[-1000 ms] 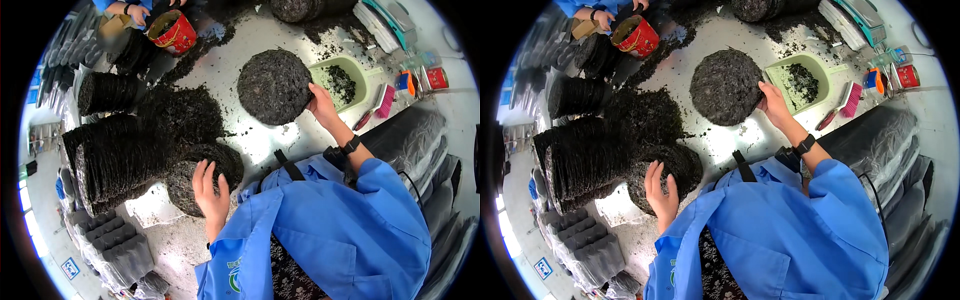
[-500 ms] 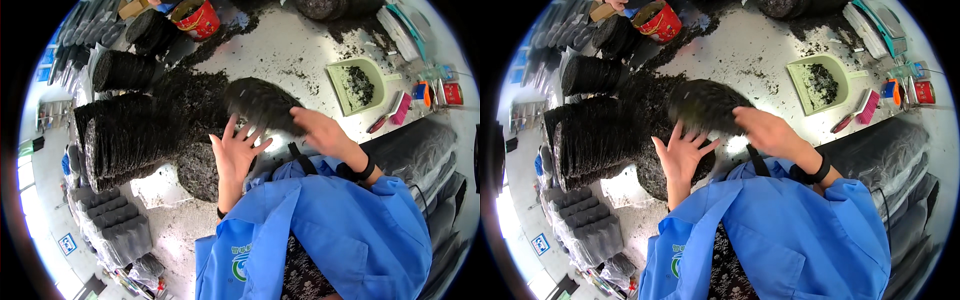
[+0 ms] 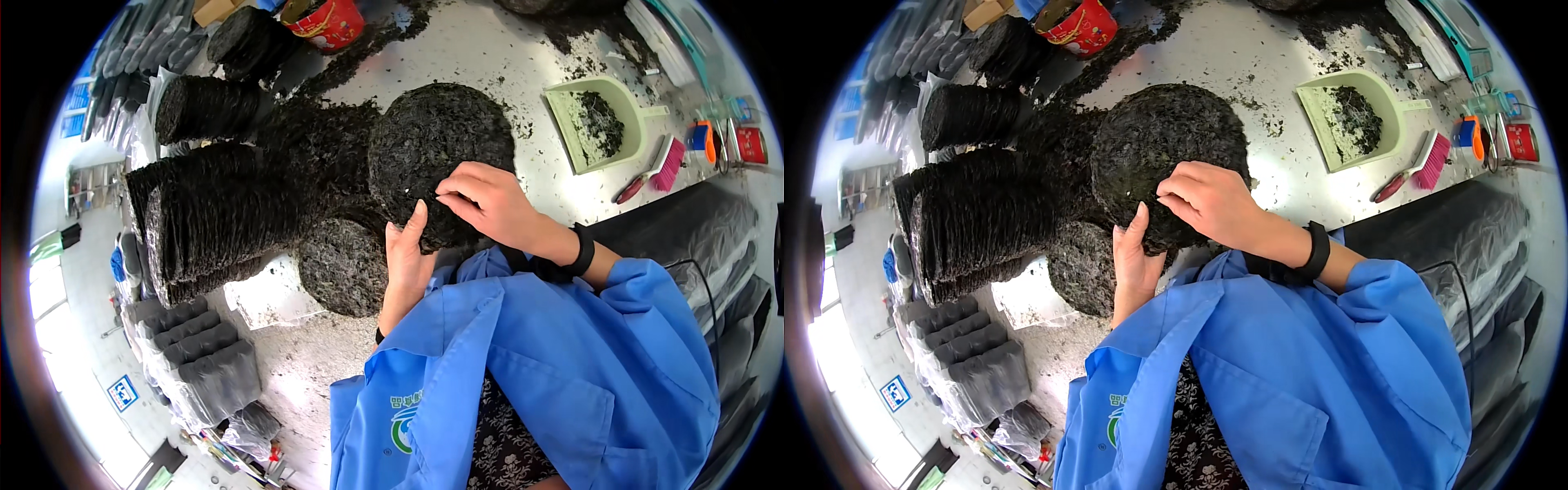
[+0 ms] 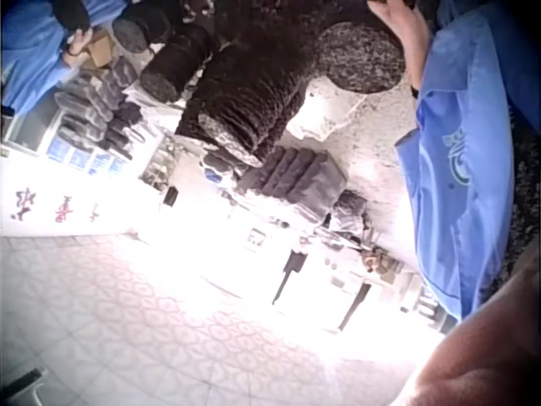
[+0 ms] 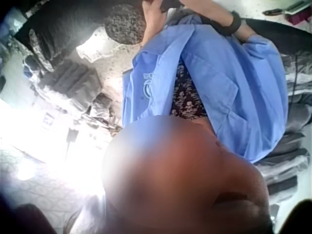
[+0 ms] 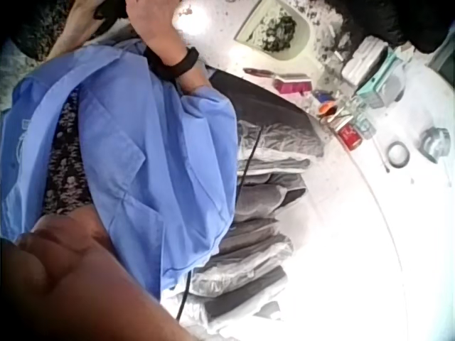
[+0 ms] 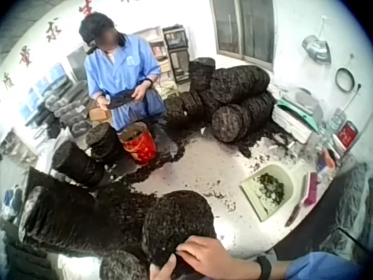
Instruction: The person handles large, dark, circular compressed seaweed cakes on a metal table. They separate the cakes, inspect them, and place loose debris into a dustpan. Another person in a blue uniform is visible in the background performing similar tasks.
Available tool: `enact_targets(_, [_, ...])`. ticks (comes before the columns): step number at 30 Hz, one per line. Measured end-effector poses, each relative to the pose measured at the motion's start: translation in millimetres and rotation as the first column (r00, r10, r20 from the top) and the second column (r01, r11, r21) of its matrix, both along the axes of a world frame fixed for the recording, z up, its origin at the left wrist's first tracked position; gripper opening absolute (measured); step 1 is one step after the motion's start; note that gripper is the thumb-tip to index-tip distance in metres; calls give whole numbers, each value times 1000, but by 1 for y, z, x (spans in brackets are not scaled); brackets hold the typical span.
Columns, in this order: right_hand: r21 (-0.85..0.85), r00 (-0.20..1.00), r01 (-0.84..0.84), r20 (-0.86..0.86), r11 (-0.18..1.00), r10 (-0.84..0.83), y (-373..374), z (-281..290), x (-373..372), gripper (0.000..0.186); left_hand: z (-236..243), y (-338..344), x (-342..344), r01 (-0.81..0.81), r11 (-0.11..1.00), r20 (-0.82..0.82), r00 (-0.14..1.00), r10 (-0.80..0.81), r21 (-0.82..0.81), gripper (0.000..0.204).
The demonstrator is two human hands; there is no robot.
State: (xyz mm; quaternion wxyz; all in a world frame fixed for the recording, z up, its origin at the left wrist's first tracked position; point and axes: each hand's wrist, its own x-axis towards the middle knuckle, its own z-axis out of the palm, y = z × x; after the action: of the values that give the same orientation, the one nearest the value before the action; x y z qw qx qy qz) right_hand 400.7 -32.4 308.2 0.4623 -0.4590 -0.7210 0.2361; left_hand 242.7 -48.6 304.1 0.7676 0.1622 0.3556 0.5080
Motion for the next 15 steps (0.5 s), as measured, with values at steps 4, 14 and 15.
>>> enact_targets(4, [-130,998,66,-13,989,-69,-6,-4,-5,8,1,-7,11,-7,999,-103,995,12,53,30])
enact_targets(14, [-493,875,-144,-469,858,-122,-4,-8,3,4,-4,-1,8,-5,997,56,998,9,-79,33])
enact_targets(15, [-497,751,-285,-647,820,-132,-1,-11,4,3,-5,0,8,-4,997,72,997,10,-81,33])
